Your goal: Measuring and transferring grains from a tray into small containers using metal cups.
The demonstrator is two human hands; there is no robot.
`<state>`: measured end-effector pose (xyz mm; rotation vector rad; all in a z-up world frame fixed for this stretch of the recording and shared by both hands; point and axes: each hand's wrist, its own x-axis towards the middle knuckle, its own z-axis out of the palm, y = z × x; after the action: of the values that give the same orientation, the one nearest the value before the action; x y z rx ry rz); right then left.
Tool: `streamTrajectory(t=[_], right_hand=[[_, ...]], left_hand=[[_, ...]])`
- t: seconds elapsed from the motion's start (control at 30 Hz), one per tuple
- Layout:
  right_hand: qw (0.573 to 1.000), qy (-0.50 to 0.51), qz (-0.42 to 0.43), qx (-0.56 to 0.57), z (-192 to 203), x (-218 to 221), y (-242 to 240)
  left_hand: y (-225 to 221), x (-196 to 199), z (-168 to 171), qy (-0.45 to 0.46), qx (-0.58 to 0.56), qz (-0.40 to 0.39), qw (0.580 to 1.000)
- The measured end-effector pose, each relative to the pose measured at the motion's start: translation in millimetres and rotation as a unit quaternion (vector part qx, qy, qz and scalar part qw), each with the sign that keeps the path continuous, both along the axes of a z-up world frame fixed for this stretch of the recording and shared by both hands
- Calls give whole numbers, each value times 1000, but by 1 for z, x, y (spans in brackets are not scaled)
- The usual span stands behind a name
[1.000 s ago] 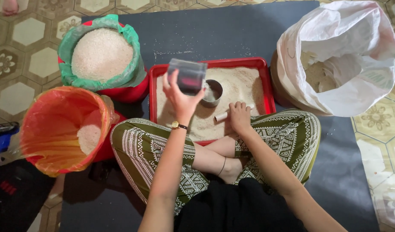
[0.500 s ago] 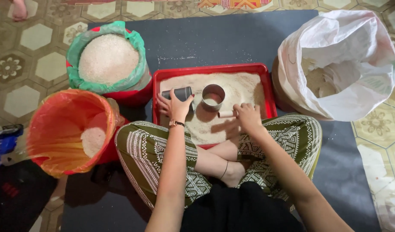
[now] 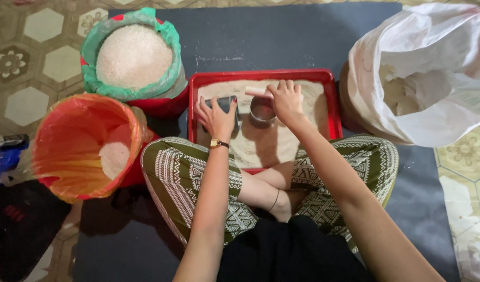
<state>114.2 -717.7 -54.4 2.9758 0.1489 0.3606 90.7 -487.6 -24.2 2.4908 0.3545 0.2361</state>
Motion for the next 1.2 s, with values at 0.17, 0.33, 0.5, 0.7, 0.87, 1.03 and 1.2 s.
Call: streamTrajectory(t=[0.17, 0.33, 0.5, 0.7, 0.87, 1.03, 1.2], right_hand=[[999, -20, 26, 26, 5, -25, -1], [996, -39, 72, 33, 13, -73, -3], [983, -138, 115, 33, 23, -132, 7], [980, -147, 112, 76, 18, -126, 11], [991, -51, 112, 55, -21, -130, 3], [997, 18, 72, 15, -40, -128, 3], [997, 36, 68, 26, -44, -128, -1]], left_hand=[[-5, 4, -8, -118, -11, -43, 992], [-18, 2, -3, -213, -59, -109, 969], [-25, -9, 13, -191, -84, -146, 967], [-44, -5, -7, -173, -35, -242, 954], [-60, -20, 2, -125, 5, -321, 939], [-75, -18, -24, -63, -8, -316, 946], [-77, -16, -37, -36, -81, -269, 959]])
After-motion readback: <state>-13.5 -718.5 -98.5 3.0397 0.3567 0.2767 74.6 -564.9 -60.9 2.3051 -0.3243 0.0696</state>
